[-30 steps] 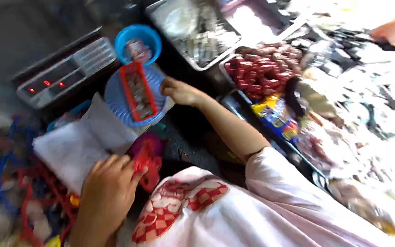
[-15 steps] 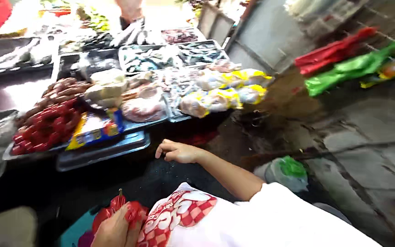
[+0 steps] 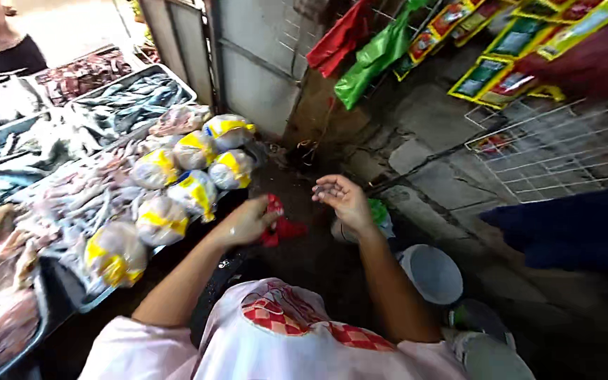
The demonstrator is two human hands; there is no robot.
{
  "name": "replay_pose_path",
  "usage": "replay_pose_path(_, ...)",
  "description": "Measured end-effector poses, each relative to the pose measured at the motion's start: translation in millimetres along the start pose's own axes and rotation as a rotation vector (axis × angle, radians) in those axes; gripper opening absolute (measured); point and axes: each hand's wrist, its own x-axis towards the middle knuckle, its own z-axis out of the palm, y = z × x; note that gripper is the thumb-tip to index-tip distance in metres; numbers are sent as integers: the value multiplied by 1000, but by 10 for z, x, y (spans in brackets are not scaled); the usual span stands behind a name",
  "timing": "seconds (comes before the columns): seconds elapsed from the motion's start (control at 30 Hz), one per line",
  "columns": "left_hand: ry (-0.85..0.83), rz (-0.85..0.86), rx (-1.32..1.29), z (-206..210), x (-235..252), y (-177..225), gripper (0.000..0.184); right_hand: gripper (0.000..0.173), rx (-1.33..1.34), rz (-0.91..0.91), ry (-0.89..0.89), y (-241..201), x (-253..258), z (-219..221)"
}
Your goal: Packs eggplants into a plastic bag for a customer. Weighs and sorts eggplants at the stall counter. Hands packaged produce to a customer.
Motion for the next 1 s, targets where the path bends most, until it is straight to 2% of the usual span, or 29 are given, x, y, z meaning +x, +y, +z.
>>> replay_pose_path(0.13,-30,153,136,-242,1384,18,23,19,30,-225,193,265,822,-523)
replay_pose_path(0.2,-52,266,215,-374,1912,100,22,17,8,-330,225,252,1238,-722)
replay_pose_path(0.27,-89,335,302,-511,2388,175,24,18,-68,-360,202,186,1611,-884)
replay_pose_path(0.33,-113,357,381,-687,2802,230,25,17,-74,-396,124,179,2025,-995)
replay_pose_path(0.4,-101,348,414,-902,3104,256,23,14,27,-445,-9,262,2507,-1036)
replay_pose_path(0.5,-2,339,361,-1362,3554,220,19,11,241,-454,-252,411,3322,-936)
replay_pose_path(0.57,44,327,374,-1708,3872,184,19,6,285,-455,-434,493,3891,-834)
replay_pose_path(0.67,96,291,332,-2179,4165,45,18,8,226,-443,-631,475,4614,-660)
replay_pose_path(0.73,199,258,260,-2490,4277,-53,17,10,143,-443,-722,344,5109,-544)
replay_pose_path(0.83,373,109,205,-2883,4294,-168,14,13,123,-452,-859,142,5703,-230)
replay_pose_path(0.9,479,36,186,-3139,4304,-318,14,12,250,-348,-950,28,6061,62)
replay_pose_path(1.0,617,5,164,-3547,4292,-609,15,11,577,-152,-1069,-45,6603,632)
